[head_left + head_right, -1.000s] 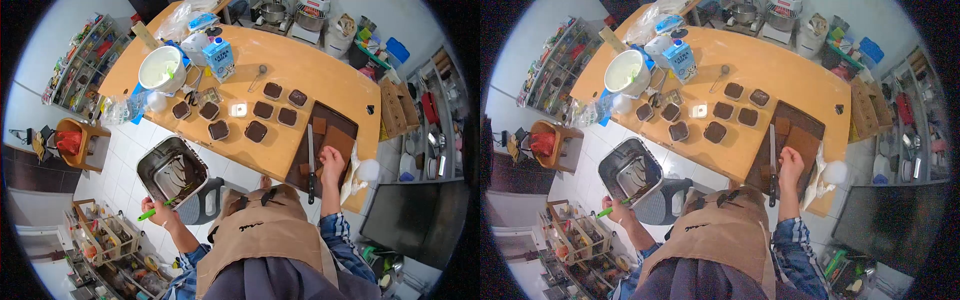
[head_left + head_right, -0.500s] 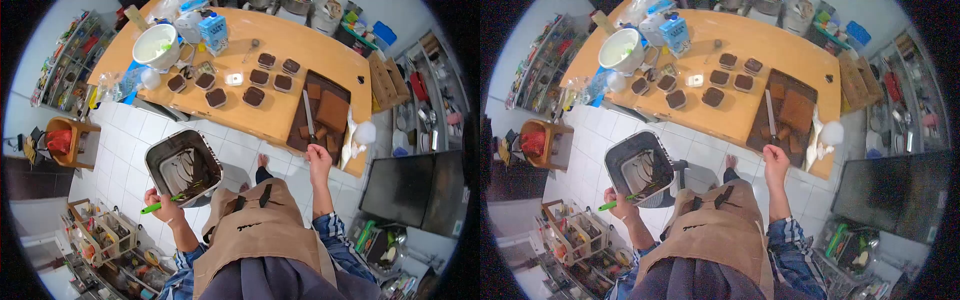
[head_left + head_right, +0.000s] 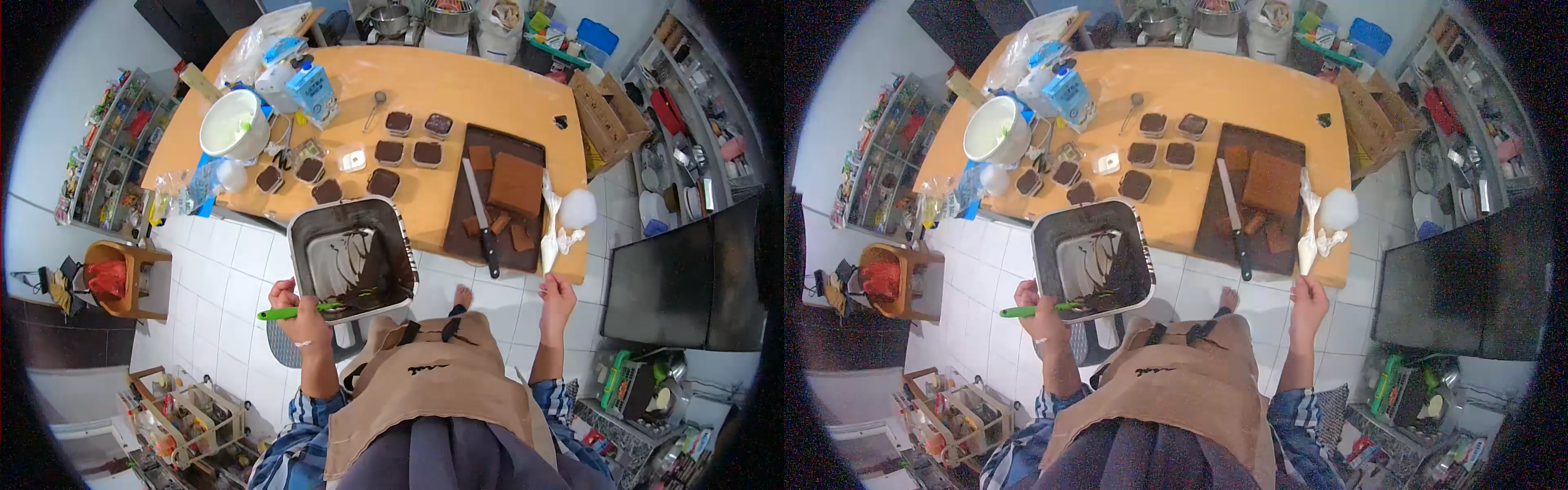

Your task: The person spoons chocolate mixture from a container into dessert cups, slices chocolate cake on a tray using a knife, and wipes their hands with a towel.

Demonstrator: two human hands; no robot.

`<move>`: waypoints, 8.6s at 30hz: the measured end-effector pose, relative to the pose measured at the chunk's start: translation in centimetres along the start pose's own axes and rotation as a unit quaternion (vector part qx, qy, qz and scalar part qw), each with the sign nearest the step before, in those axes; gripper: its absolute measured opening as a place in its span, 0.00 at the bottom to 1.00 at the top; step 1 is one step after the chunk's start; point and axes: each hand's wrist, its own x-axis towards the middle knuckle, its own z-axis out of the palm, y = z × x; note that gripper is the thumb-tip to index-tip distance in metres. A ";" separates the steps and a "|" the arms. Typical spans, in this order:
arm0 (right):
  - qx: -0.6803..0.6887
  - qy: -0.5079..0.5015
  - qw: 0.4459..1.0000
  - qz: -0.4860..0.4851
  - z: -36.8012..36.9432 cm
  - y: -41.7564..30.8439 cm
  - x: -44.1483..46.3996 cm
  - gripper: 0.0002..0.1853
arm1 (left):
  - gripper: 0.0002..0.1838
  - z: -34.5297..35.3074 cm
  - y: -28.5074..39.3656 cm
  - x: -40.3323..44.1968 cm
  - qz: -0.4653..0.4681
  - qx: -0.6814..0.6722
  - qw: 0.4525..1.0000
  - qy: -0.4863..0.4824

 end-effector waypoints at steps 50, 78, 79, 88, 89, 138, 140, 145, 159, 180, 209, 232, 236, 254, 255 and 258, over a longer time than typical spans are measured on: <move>-0.116 0.177 0.974 0.077 -17.5 0.6 11.3 0.07 | 0.12 55.8 -20.6 5.0 -0.086 0.061 0.962 -0.252; -0.261 0.140 0.955 0.014 -16.8 2.3 12.3 0.08 | 0.26 52.6 -11.0 -3.1 0.461 0.048 0.823 -0.329; -0.265 0.138 0.954 0.009 -16.8 2.2 12.3 0.08 | 0.27 52.8 -11.1 -3.8 0.423 0.065 0.826 -0.367; -0.271 0.145 0.952 -0.003 -17.2 2.4 12.5 0.07 | 0.14 55.3 -11.2 -5.1 0.351 0.274 0.767 -0.461; -0.276 0.142 0.951 0.000 -17.2 2.6 12.6 0.07 | 0.10 56.0 -12.2 -4.5 0.353 0.288 0.754 -0.473; -0.349 0.053 0.935 -0.028 -15.4 2.8 13.4 0.09 | 0.05 51.8 -12.5 4.0 0.338 0.197 0.778 -0.492; -0.343 0.051 0.938 -0.018 -15.3 2.7 13.4 0.09 | 0.05 51.3 -13.0 4.2 0.321 0.181 0.782 -0.503; -0.343 0.053 0.938 -0.015 -15.4 3.1 13.4 0.10 | 0.06 50.3 -12.9 4.0 0.284 0.138 0.800 -0.510; -0.353 0.028 0.935 -0.036 -14.7 3.8 13.6 0.09 | 0.03 50.7 -12.6 3.7 0.402 0.247 0.752 -0.460; -0.357 0.018 0.934 -0.017 -13.8 2.9 13.2 0.10 | 0.05 50.8 -12.7 4.1 0.395 0.280 0.741 -0.465; -0.368 0.010 0.930 -0.020 -14.4 3.4 13.6 0.11 | 0.06 51.6 -10.7 3.6 0.249 0.263 0.861 -0.358; -0.375 0.013 0.927 -0.011 -14.5 3.9 13.6 0.11 | 0.12 52.1 -12.4 3.2 -0.140 0.246 0.912 -0.296; -0.366 0.015 0.931 -0.005 -14.3 3.7 13.5 0.11 | 0.13 52.3 -14.0 3.9 -0.157 0.242 0.907 -0.306; -0.370 0.000 0.929 0.023 -14.0 3.5 13.6 0.12 | 0.12 52.7 -16.2 4.8 -0.192 0.215 0.904 -0.315; -0.371 0.001 0.928 0.022 -14.1 3.6 13.6 0.12 | 0.12 52.7 -16.1 4.6 -0.185 0.207 0.909 -0.312; -0.381 -0.006 0.924 0.022 -14.2 3.8 13.7 0.12 | 0.12 52.7 -15.4 4.4 -0.194 0.210 0.907 -0.310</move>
